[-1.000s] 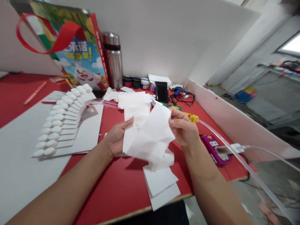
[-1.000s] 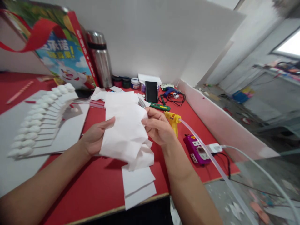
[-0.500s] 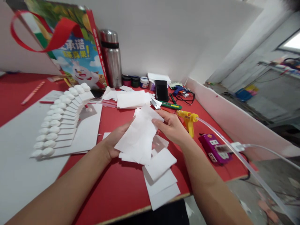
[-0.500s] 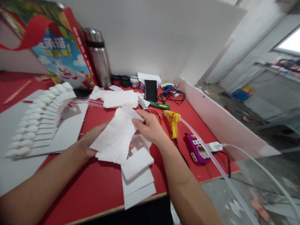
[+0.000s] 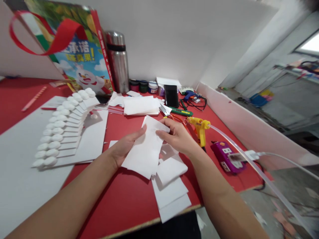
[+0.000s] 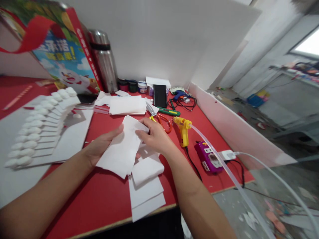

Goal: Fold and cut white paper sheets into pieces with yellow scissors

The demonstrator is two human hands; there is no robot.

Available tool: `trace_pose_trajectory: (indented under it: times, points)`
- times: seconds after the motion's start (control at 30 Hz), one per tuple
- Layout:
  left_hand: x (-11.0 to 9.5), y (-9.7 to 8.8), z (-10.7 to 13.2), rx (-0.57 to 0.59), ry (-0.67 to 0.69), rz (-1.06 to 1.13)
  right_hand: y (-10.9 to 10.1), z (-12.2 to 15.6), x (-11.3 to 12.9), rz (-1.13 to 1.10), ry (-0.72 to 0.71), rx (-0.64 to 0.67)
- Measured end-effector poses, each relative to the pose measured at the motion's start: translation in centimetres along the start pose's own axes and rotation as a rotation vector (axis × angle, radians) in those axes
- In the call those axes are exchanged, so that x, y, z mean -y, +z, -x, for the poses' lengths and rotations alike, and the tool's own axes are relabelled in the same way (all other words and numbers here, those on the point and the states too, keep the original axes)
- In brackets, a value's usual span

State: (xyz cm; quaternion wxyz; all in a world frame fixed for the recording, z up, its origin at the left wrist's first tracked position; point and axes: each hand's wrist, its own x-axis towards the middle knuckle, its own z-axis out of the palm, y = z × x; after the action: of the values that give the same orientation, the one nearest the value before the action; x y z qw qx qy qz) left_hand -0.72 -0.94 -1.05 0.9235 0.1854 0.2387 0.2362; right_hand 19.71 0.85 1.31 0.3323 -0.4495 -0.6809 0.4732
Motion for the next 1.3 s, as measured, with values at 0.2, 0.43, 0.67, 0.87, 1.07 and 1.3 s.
trace_pose_trajectory:
  times: [0.2,0.43,0.67,0.87,1.07,1.3]
  points:
    - [-0.2,0.1,-0.2,-0.091,0.120,-0.051,-0.5,0.0,-0.3,0.112,-0.079,-0.117]
    - [-1.4,-0.3,-0.1,-0.210,0.248,0.060,-4.2,1.3,1.6,0.255,-0.041,0.350]
    - [-1.6,-0.6,0.0,-0.204,0.242,0.084,-3.1,1.2,1.5,0.565,0.051,0.608]
    - [-1.5,-1.1,0.0,-0.185,0.272,0.084,-3.0,1.1,1.9,0.593,0.076,0.609]
    - [-1.6,-1.0,-0.1,-0.191,0.272,0.096,-2.9,1.1,1.6,0.702,0.064,0.545]
    - [-1.6,-0.9,-0.1,-0.222,0.277,0.083,-2.8,1.0,1.8,0.732,0.075,0.562]
